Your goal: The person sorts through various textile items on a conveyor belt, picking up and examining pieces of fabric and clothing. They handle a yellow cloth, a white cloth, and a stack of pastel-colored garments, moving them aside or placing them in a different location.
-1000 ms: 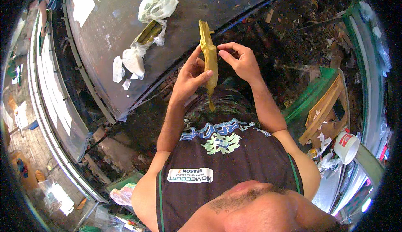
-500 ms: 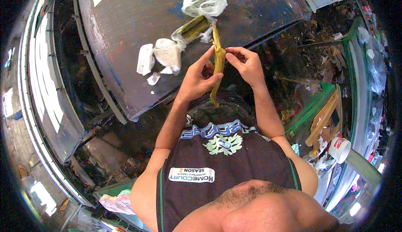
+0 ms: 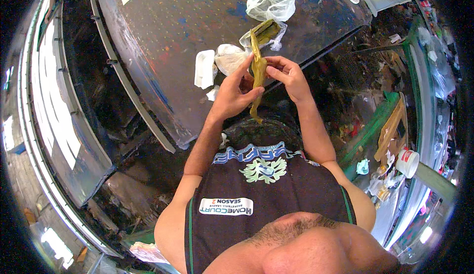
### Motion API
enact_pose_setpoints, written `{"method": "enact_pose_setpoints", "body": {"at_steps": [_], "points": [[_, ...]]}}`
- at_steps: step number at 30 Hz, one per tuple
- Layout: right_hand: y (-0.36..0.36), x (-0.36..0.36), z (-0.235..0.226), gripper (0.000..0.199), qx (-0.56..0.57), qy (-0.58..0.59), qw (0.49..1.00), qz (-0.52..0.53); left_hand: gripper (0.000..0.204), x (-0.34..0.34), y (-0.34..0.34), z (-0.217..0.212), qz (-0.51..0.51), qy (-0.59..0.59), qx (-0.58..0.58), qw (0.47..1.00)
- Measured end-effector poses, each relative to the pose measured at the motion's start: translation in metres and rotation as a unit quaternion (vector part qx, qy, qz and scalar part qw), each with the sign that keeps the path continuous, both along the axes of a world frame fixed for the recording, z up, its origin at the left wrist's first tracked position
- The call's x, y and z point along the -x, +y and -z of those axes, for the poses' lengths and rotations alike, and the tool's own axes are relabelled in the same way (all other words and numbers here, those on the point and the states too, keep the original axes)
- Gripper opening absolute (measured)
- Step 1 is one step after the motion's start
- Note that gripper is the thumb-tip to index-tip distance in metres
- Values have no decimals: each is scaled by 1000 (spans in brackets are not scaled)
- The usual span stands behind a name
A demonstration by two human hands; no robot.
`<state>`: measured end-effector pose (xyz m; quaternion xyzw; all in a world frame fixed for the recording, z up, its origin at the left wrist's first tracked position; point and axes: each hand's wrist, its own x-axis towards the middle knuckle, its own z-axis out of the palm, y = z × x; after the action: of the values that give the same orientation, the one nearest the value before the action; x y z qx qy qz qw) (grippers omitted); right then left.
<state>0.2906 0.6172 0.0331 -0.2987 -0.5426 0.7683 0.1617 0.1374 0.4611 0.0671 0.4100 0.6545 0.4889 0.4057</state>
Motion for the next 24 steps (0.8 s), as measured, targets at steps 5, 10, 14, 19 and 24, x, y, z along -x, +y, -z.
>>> {"method": "enact_pose_setpoints", "body": {"at_steps": [5,10,14,19,24], "points": [[-2,-9,11,31,24,-9,1000,11,94,-5,0,13,11,-35,8,999],[-1,-14,12,31,42,8,999,18,92,-4,1,14,15,-3,-7,1000],[-8,-5,11,36,-58,-60,996,26,93,-3,-1,16,-3,1,24,1000],[-14,9,3,39,-44,-42,998,-23,88,-1,-3,7,-26,62,3,998],[-16,23,10,40,-4,-23,1000,11,78,-4,-2,-11,-96,24,40,994]]}}
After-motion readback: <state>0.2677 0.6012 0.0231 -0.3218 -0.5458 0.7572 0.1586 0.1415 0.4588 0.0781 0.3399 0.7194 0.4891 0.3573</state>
